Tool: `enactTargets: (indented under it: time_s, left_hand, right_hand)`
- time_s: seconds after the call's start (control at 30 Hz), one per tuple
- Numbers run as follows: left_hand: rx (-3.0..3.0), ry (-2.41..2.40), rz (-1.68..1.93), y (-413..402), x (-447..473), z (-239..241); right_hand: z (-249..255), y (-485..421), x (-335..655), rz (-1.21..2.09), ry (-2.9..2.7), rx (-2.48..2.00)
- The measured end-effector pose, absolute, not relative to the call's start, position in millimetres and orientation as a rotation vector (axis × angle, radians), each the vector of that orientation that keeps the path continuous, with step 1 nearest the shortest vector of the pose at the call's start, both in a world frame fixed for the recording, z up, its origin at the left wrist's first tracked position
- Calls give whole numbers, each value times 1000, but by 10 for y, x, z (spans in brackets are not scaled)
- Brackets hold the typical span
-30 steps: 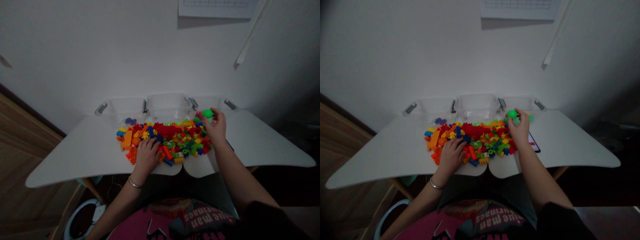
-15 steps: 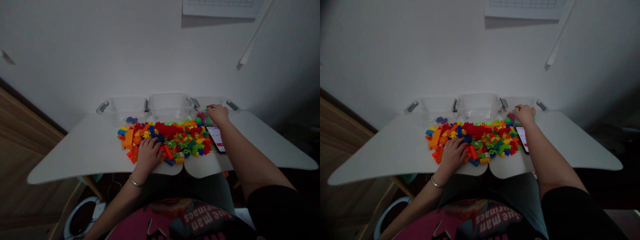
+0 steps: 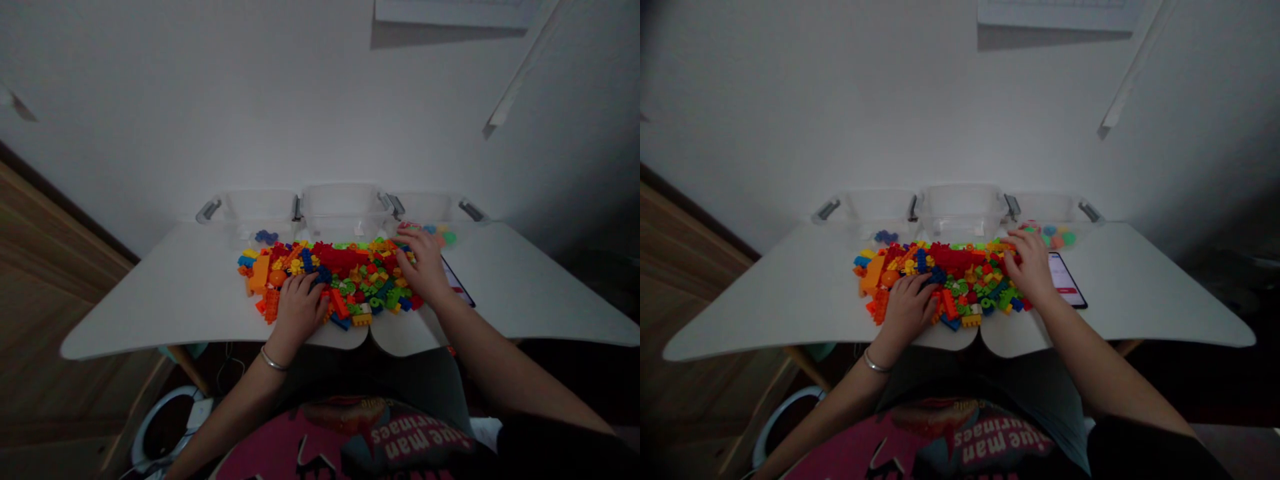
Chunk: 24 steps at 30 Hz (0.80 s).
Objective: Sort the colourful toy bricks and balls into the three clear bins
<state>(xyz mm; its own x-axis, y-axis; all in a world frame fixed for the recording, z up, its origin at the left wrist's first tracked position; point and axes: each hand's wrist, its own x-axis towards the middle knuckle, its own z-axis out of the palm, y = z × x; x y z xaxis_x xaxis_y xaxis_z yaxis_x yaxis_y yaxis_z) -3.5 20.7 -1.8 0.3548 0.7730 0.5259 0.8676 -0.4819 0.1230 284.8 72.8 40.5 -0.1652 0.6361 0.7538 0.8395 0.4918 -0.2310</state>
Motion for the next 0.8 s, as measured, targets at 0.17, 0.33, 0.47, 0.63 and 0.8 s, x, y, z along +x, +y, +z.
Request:
enactTargets:
  time_s: [0.17, 0.33, 0.47, 0.63, 0.8]
  left_hand:
    - [-2440, -1501, -795, 209, -32, -30]
    - [-2443, -1507, -771, 209, -30, -22]
    - [-2455, -1509, -768, 219, -38, -27]
    - [-2437, -1488, -819, 199, -54, -52]
    - [-2352, -1454, -890, 121, -80, 20]
  right_hand:
    - [18, 307, 2492, -285, -2007, -1194]
    - [-200, 210, 2409, -297, -2043, -1222]
    - [-278, 221, 2396, -344, -2033, -1260]
    - [-350, 269, 2380, -325, -2058, -1273]
    - [-378, 291, 2383, -323, -2023, -1277]
